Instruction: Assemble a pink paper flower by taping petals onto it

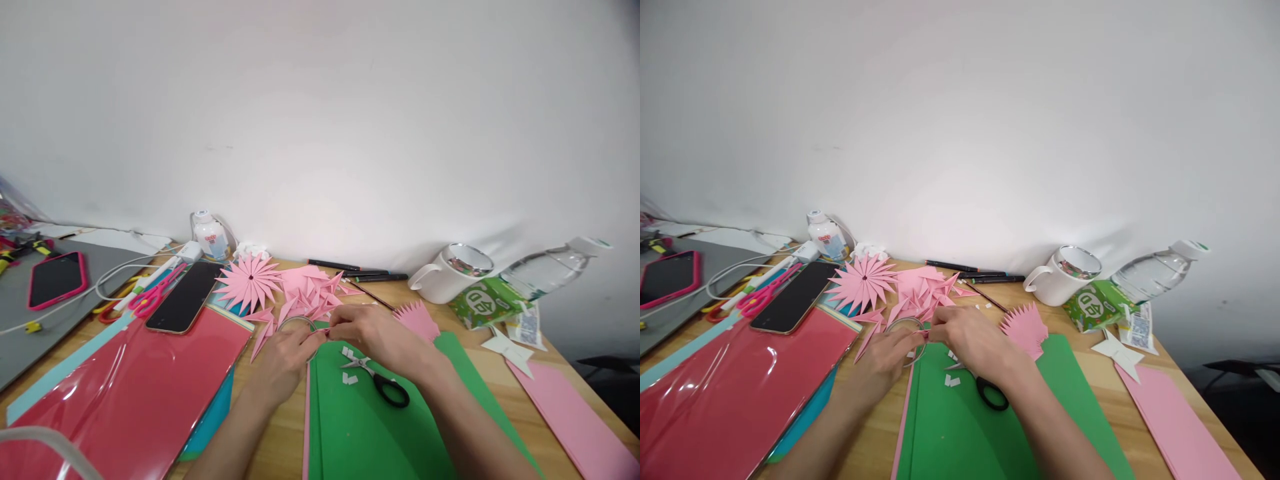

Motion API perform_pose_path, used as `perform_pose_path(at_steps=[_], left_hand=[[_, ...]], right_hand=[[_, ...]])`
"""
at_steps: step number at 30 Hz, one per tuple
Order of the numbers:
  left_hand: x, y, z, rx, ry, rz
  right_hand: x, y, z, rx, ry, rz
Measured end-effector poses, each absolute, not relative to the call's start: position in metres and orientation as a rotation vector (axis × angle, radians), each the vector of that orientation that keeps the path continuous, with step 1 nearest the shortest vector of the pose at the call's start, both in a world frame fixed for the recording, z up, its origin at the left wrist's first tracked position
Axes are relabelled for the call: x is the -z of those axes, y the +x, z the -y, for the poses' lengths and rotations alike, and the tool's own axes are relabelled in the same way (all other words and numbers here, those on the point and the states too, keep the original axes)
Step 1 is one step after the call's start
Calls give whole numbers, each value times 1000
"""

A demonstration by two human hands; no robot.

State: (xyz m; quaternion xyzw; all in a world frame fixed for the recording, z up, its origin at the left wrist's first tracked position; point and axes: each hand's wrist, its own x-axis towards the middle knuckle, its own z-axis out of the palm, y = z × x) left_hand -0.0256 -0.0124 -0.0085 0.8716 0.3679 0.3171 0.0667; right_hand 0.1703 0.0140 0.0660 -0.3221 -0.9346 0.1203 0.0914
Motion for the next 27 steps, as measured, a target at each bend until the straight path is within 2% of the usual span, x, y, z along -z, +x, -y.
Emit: perform_pose_path(at_steps=[8,27], left_hand=[[8,-25,12,-959,2627,-1083],[6,-26,10,-1043,2644,-1070]], right_hand=[[-66,172,-16,-447,-915,2778],[-66,169,-15,-306,-973,2807]])
